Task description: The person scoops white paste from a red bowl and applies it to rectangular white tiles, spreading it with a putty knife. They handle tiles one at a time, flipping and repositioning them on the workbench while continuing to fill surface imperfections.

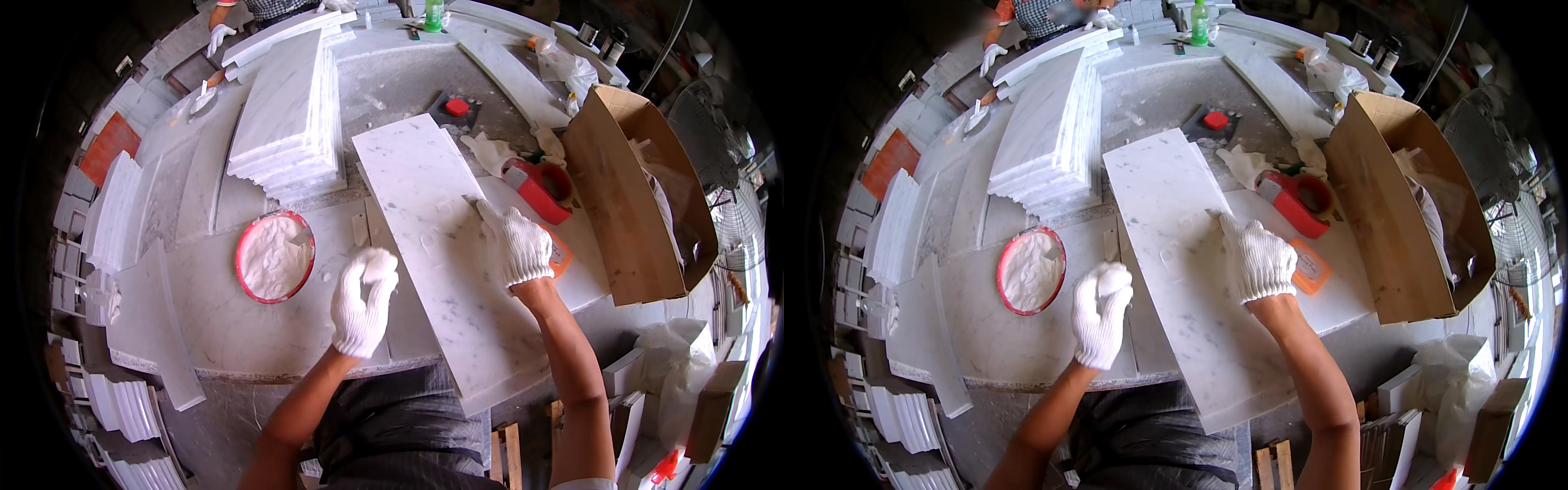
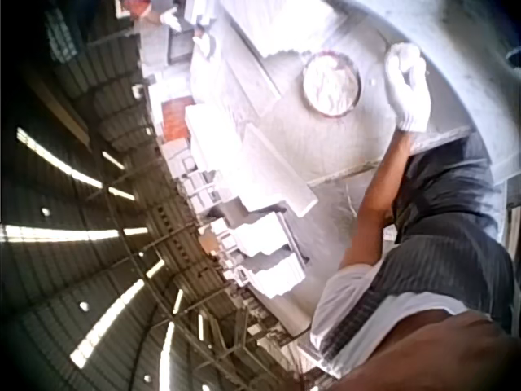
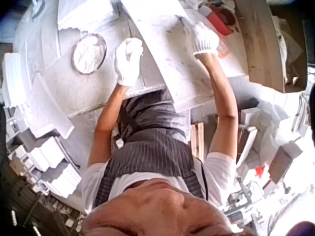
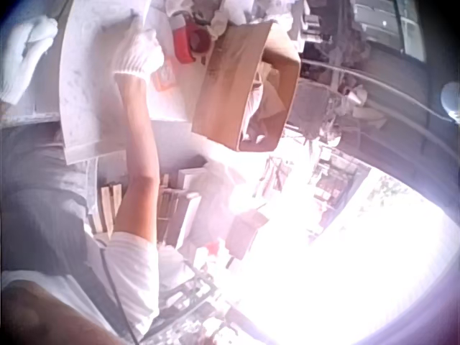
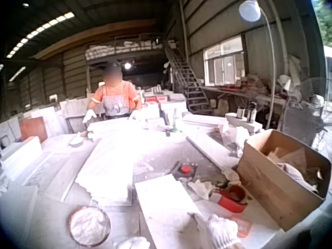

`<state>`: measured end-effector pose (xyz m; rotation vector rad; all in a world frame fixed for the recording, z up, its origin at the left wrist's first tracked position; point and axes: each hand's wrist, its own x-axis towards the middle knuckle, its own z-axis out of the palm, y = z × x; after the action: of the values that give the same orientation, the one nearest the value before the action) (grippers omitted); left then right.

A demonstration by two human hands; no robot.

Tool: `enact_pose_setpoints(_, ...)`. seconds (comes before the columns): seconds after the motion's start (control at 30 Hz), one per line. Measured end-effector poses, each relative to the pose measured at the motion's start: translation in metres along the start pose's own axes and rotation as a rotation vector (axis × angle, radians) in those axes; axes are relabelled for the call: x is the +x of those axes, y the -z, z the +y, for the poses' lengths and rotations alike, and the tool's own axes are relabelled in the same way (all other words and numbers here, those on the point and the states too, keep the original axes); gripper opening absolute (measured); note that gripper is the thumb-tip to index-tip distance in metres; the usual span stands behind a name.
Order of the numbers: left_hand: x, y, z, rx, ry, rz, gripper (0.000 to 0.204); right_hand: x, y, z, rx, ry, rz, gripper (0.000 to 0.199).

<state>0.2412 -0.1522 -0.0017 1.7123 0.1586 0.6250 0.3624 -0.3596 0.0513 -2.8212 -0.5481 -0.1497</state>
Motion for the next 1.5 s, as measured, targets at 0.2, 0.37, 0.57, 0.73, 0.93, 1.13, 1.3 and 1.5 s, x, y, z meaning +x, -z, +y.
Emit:
enact_pose_setpoints(0.2, 0.077, -0.006, -0.002, 0.523, -0.517, -0.134, 0.036, -0.020, -0.005, 0.022, 0.371, -0.056, 0.257, 0.034)
enact_pose_setpoints(0.37, 0.119, -0.025, 0.001, 0.709, -0.546, -0.321, 0.032, -0.081, 0.008, 0.004, 0.661, -0.141, 0.245, 0.035)
enact_pose_setpoints(0.57, 0.132, -0.045, -0.015, 0.804, -0.682, -0.362, 0.034, -0.108, 0.009, -0.008, 0.620, -0.205, 0.264, 0.040)
enact_pose_setpoints(0.73, 0.135, -0.049, -0.019, 0.986, -0.755, -0.394, 0.032, -0.104, 0.004, -0.006, 0.576, -0.144, 0.302, 0.042)
enact_pose_setpoints(0.93, 0.135, -0.054, -0.014, 1.078, -0.822, -0.404, 0.035, -0.104, 0.006, -0.005, 0.559, -0.182, 0.271, 0.044)
enact_pose_setpoints(1.13, 0.136, -0.054, -0.017, 1.098, -0.875, -0.396, 0.034, -0.103, 0.006, -0.006, 0.558, -0.176, 0.272, 0.044)
enact_pose_setpoints(1.3, 0.135, -0.054, -0.016, 1.131, -0.880, -0.406, 0.035, -0.103, 0.006, -0.006, 0.559, -0.173, 0.270, 0.044)
enact_pose_setpoints(1.5, 0.134, -0.053, -0.016, 1.150, -0.891, -0.414, 0.037, -0.103, 0.006, -0.006, 0.559, -0.175, 0.275, 0.044)
